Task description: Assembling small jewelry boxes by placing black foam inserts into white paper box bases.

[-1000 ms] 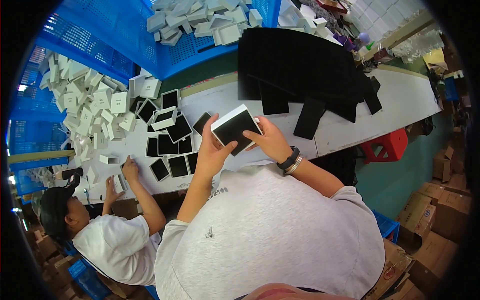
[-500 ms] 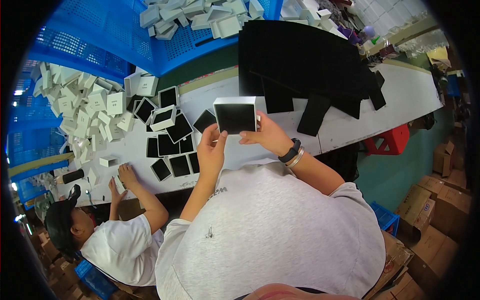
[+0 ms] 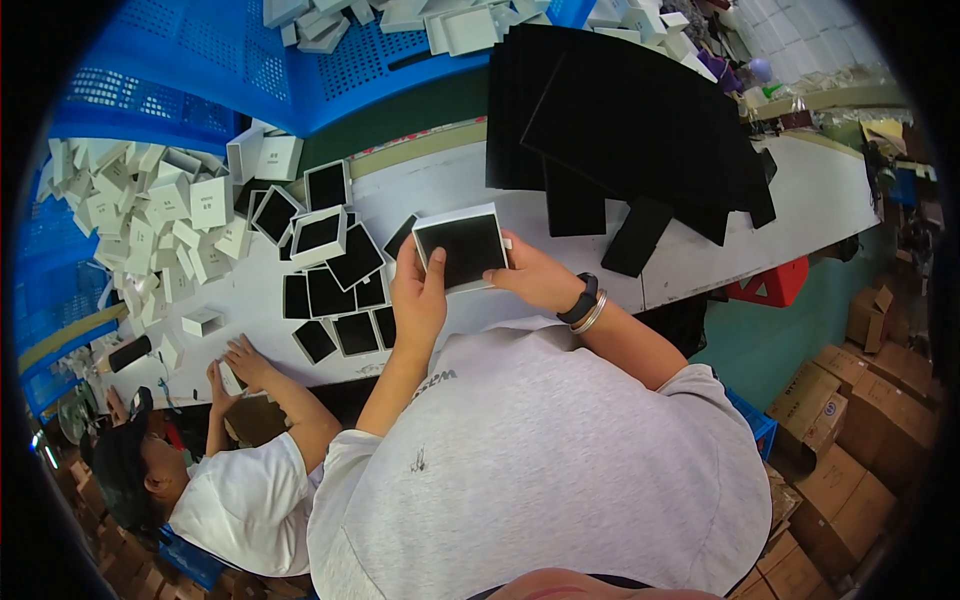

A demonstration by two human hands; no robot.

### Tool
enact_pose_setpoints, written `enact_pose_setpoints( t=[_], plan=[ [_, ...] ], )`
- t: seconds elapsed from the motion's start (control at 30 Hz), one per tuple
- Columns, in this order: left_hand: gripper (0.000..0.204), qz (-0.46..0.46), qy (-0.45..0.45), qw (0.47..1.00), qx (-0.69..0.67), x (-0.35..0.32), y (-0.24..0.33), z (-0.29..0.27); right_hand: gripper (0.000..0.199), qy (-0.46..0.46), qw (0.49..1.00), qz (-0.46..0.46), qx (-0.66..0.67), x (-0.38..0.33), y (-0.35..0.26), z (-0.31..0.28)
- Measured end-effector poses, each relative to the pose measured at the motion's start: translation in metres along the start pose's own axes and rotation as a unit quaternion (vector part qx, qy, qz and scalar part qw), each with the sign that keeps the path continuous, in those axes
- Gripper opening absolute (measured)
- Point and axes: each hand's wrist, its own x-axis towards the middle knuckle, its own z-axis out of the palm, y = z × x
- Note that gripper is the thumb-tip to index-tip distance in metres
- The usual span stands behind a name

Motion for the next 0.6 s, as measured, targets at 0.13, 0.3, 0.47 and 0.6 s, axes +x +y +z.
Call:
enact_pose_setpoints(
  t=[0.13,0.3,0.47,0.6],
  plan=[
    [0.030,-0.003,0.046,0.995,0.090,0.014,0.009,0.000,0.057,-0.075,0.995,-0.002,0.069,0.004,-0.019,-0.003],
    [0.029,-0.025,0.039,0.997,0.062,0.035,0.010,-0.014,0.061,-0.121,0.992,-0.017,0.012,0.014,-0.019,-0.022],
    [0.033,0.033,0.280,0.938,0.202,0.050,-0.011,-0.110,0.069,0.213,0.821,-0.243,-0.470,0.002,-0.057,-0.061],
    [0.055,-0.010,0.416,0.790,0.450,0.069,-0.003,-0.213,0.088,0.385,0.658,-0.195,-0.617,0.012,-0.063,-0.122]
  ],
)
